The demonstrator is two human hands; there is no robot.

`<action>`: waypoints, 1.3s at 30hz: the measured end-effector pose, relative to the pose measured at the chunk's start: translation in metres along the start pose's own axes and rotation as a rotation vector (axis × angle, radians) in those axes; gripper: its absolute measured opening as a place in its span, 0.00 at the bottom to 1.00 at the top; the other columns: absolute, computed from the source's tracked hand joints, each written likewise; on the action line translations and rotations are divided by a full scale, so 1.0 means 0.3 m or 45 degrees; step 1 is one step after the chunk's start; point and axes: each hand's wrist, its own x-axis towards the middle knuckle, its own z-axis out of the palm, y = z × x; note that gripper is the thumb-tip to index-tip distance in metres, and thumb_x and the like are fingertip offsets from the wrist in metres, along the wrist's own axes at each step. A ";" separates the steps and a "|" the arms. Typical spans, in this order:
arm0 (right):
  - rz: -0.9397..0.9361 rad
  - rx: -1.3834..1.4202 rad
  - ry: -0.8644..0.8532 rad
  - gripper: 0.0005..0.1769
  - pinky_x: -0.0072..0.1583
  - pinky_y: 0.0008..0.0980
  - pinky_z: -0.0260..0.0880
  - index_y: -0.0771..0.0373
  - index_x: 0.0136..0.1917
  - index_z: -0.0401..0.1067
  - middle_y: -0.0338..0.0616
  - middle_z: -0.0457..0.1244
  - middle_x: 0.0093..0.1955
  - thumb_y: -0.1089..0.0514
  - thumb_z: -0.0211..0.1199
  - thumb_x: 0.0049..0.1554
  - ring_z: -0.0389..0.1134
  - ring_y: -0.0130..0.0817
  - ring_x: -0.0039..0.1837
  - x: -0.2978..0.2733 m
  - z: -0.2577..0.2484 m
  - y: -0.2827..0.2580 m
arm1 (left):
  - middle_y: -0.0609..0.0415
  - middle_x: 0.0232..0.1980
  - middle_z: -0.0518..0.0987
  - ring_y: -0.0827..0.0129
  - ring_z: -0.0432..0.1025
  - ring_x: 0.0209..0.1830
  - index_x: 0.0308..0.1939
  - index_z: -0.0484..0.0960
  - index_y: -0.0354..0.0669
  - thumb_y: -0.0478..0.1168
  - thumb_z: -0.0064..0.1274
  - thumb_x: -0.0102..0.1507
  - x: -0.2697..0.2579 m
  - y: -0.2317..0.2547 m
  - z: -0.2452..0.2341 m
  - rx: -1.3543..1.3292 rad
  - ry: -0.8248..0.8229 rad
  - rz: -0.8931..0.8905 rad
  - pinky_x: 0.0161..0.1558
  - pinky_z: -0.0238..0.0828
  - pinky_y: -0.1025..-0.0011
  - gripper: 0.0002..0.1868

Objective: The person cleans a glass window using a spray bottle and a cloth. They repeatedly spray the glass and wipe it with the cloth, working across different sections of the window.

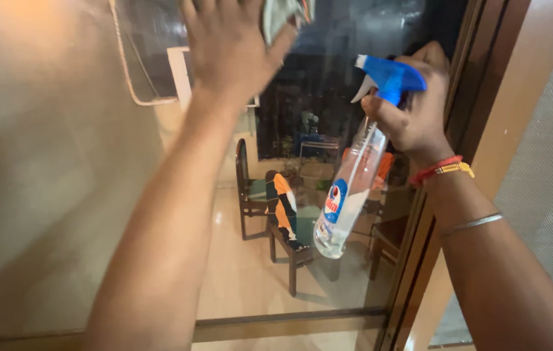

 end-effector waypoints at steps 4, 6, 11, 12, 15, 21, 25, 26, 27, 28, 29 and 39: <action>-0.027 -0.023 -0.031 0.22 0.55 0.38 0.55 0.60 0.36 0.75 0.41 0.63 0.36 0.38 0.64 0.47 0.53 0.39 0.54 -0.003 -0.002 -0.005 | 0.41 0.80 0.53 0.39 0.42 0.81 0.79 0.62 0.58 0.64 0.62 0.64 -0.102 0.028 0.022 0.134 0.053 0.076 0.76 0.35 0.30 0.44; 0.025 -0.029 -0.019 0.21 0.55 0.37 0.56 0.60 0.35 0.74 0.41 0.63 0.36 0.40 0.63 0.45 0.53 0.39 0.55 -0.006 -0.002 -0.003 | 0.43 0.82 0.48 0.39 0.38 0.82 0.80 0.59 0.63 0.65 0.64 0.61 -0.146 0.042 0.024 0.126 0.049 0.086 0.77 0.35 0.30 0.48; 0.002 -0.024 -0.012 0.20 0.56 0.37 0.56 0.60 0.37 0.75 0.40 0.64 0.37 0.40 0.64 0.46 0.53 0.38 0.55 -0.012 0.003 0.009 | 0.47 0.85 0.43 0.42 0.35 0.85 0.81 0.58 0.67 0.64 0.68 0.55 -0.288 0.095 0.016 0.061 -0.030 0.121 0.77 0.37 0.29 0.54; 0.017 -0.024 -0.017 0.20 0.55 0.37 0.56 0.60 0.36 0.75 0.40 0.63 0.37 0.40 0.64 0.45 0.53 0.38 0.56 -0.011 0.001 0.012 | 0.48 0.86 0.43 0.43 0.35 0.85 0.81 0.58 0.67 0.64 0.68 0.55 -0.291 0.093 0.020 0.069 -0.031 0.130 0.77 0.37 0.29 0.54; -0.057 -0.031 0.000 0.24 0.56 0.38 0.56 0.61 0.37 0.75 0.42 0.63 0.38 0.37 0.67 0.48 0.53 0.39 0.55 -0.008 -0.001 0.018 | 0.50 0.85 0.43 0.44 0.35 0.85 0.81 0.59 0.68 0.65 0.68 0.54 -0.288 0.087 0.031 0.077 -0.032 0.143 0.77 0.37 0.29 0.54; -0.025 -0.044 -0.053 0.23 0.56 0.39 0.55 0.61 0.36 0.74 0.40 0.63 0.36 0.37 0.65 0.48 0.54 0.39 0.53 0.003 -0.012 -0.005 | 0.46 0.83 0.47 0.41 0.36 0.82 0.77 0.62 0.64 0.66 0.66 0.54 -0.196 0.065 0.024 0.109 -0.074 0.116 0.74 0.34 0.27 0.51; -0.013 -0.052 -0.052 0.23 0.56 0.41 0.56 0.60 0.38 0.74 0.42 0.62 0.39 0.38 0.64 0.44 0.53 0.40 0.53 0.026 -0.009 -0.030 | 0.45 0.79 0.53 0.40 0.40 0.81 0.78 0.62 0.59 0.63 0.62 0.61 -0.035 0.053 -0.011 0.051 -0.007 0.014 0.76 0.33 0.27 0.45; -0.015 -0.057 -0.068 0.23 0.56 0.41 0.55 0.59 0.38 0.74 0.42 0.62 0.38 0.38 0.64 0.44 0.53 0.41 0.53 0.025 -0.011 -0.035 | 0.46 0.78 0.55 0.41 0.41 0.81 0.78 0.61 0.59 0.62 0.60 0.64 -0.006 0.063 -0.015 0.021 -0.026 -0.031 0.77 0.33 0.27 0.43; -0.018 -0.063 -0.083 0.22 0.56 0.41 0.55 0.59 0.37 0.75 0.41 0.63 0.38 0.38 0.63 0.44 0.53 0.41 0.54 0.027 -0.011 -0.038 | 0.45 0.77 0.55 0.40 0.41 0.81 0.77 0.62 0.57 0.62 0.60 0.64 0.008 0.077 -0.015 0.007 -0.036 -0.062 0.77 0.32 0.27 0.42; -0.007 -0.049 -0.070 0.22 0.56 0.41 0.56 0.59 0.37 0.74 0.41 0.63 0.37 0.38 0.63 0.44 0.53 0.41 0.54 0.027 -0.010 -0.042 | 0.45 0.77 0.56 0.39 0.42 0.81 0.77 0.62 0.56 0.62 0.59 0.65 0.022 0.090 -0.009 -0.010 -0.047 -0.084 0.78 0.31 0.26 0.41; 0.004 -0.035 -0.056 0.22 0.56 0.41 0.56 0.60 0.36 0.74 0.41 0.63 0.37 0.38 0.63 0.43 0.54 0.41 0.54 0.028 -0.007 -0.046 | 0.45 0.77 0.56 0.39 0.42 0.81 0.76 0.62 0.54 0.62 0.58 0.66 0.031 0.099 0.000 -0.028 -0.058 -0.107 0.78 0.30 0.26 0.40; 0.008 -0.070 -0.074 0.24 0.56 0.41 0.56 0.59 0.37 0.74 0.41 0.63 0.38 0.36 0.64 0.44 0.54 0.41 0.55 0.018 -0.008 -0.034 | 0.47 0.82 0.52 0.44 0.38 0.82 0.70 0.75 0.55 0.74 0.36 0.68 -0.156 0.074 0.081 -0.054 0.177 0.160 0.73 0.25 0.26 0.39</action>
